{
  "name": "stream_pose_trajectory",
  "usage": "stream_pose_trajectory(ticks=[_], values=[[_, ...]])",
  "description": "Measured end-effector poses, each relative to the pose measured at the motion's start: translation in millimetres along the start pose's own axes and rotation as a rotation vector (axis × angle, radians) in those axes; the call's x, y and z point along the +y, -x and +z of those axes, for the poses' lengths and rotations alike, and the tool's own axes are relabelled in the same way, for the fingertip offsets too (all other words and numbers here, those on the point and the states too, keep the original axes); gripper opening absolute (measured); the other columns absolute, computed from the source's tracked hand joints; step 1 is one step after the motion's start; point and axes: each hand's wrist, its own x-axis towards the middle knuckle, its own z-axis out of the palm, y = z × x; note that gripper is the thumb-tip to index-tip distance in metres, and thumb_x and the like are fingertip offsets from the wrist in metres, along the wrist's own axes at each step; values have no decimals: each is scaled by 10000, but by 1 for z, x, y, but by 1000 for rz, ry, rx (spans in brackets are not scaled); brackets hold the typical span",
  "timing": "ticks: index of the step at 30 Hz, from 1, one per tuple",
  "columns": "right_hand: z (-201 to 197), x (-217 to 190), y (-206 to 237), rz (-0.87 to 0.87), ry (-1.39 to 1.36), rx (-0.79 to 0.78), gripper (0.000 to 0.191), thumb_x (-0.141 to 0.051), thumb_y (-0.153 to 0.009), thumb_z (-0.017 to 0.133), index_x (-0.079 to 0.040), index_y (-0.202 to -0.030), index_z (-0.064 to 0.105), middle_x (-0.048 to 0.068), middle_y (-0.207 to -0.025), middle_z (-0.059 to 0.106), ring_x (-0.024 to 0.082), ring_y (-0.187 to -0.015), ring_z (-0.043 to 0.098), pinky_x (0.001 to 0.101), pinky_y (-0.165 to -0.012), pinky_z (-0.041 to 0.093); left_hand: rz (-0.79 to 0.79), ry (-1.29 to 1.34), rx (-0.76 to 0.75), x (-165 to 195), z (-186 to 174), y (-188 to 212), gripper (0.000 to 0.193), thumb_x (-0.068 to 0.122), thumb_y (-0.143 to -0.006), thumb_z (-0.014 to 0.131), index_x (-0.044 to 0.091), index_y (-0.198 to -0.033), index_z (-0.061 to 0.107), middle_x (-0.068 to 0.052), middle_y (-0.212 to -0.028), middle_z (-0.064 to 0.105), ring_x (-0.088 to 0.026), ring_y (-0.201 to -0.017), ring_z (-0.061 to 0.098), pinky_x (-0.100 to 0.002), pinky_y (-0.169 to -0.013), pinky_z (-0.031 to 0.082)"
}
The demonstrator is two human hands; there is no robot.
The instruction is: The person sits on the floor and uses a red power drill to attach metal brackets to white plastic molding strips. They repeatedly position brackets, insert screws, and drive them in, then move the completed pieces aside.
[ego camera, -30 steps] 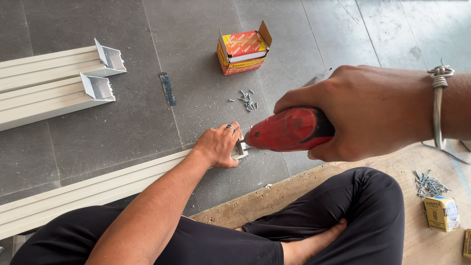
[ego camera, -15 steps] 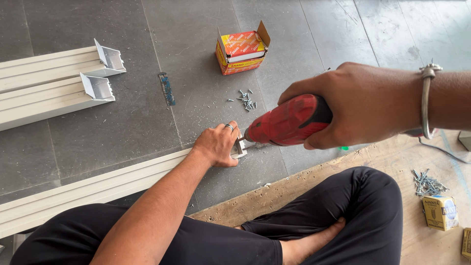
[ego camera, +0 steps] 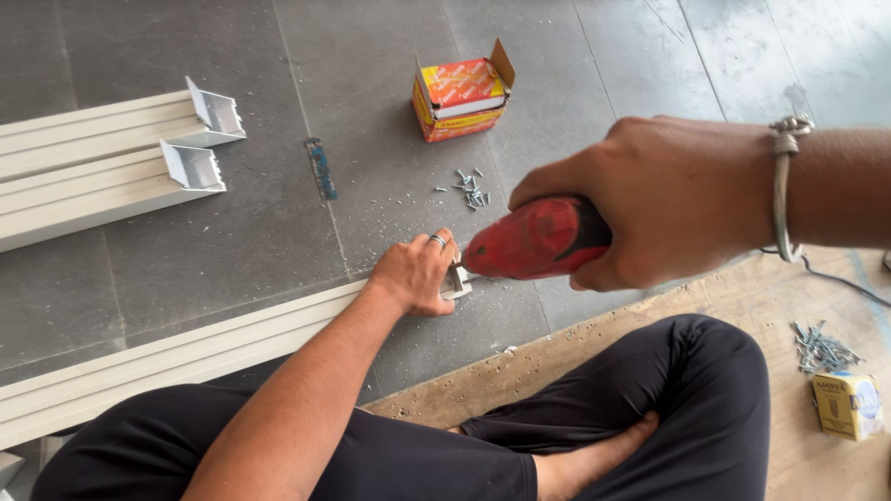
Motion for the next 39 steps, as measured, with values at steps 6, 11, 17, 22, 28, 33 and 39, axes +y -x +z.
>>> stream_pose_trajectory(ticks=[6, 11, 17, 22, 28, 33, 39], values=[[7, 7, -3, 21, -59, 2, 709, -376, -739, 834, -376, -1404, 588, 15, -905, 822, 192, -758, 810, 342, -798, 643, -38, 7, -72, 3, -5, 3, 858, 568, -684, 793, 38, -1311, 542, -121, -1310, 531, -239, -1045, 661, -363, -763, 648], [4, 0, 6, -80, -5, 100, 733, -419, -683, 861, -350, -1364, 600, 33, -928, 805, 218, -826, 787, 370, -831, 614, -51, 20, -53, 5, -5, 5, 833, 558, -684, 799, 40, -1287, 551, -117, -1299, 536, -242, -1100, 643, -376, -800, 637], [13, -9, 20, -24, 80, 72, 702, -480, -755, 800, -358, -1407, 571, 61, -982, 789, 253, -889, 776, 367, -899, 604, -144, 68, 6, 17, 6, 15, 1018, 609, -679, 816, 32, -1418, 421, -176, -1445, 461, -303, -1264, 521, -428, -995, 516], [32, 44, 6, -247, -172, 305, 724, -422, -646, 882, -275, -1318, 656, 38, -983, 811, 205, -835, 773, 364, -823, 581, -322, 74, -126, 20, 5, 33, 967, 641, -768, 779, 158, -1491, 357, -147, -1503, 418, -290, -1392, 422, -507, -1083, 430], [115, 178, 0, 79, -1035, 288, 510, -242, -829, 818, -63, -1284, 673, 177, -955, 822, 305, -756, 764, 419, -695, 631, -483, 97, -208, 22, -8, 51, 983, 601, -704, 864, 135, -1445, 416, -111, -1508, 447, -291, -1383, 456, -503, -1083, 455], [240, 242, -29, 119, -1763, 275, 626, -380, -831, 658, -88, -1382, 610, 185, -958, 742, 272, -653, 714, 405, -557, 591, -437, 234, -30, 13, -23, 48, 900, 555, -607, 923, 100, -1309, 593, -133, -1384, 593, -306, -1286, 569, -433, -1072, 487], [347, 227, -89, 24, -2113, 205, 586, -357, -863, 624, -9, -1330, 558, 274, -933, 729, 246, -590, 694, 409, -521, 617, -590, 673, -193, -29, -28, 27, 818, 520, -608, 888, 213, -1336, 678, -112, -1295, 709, -288, -1226, 670, -404, -1062, 503]])
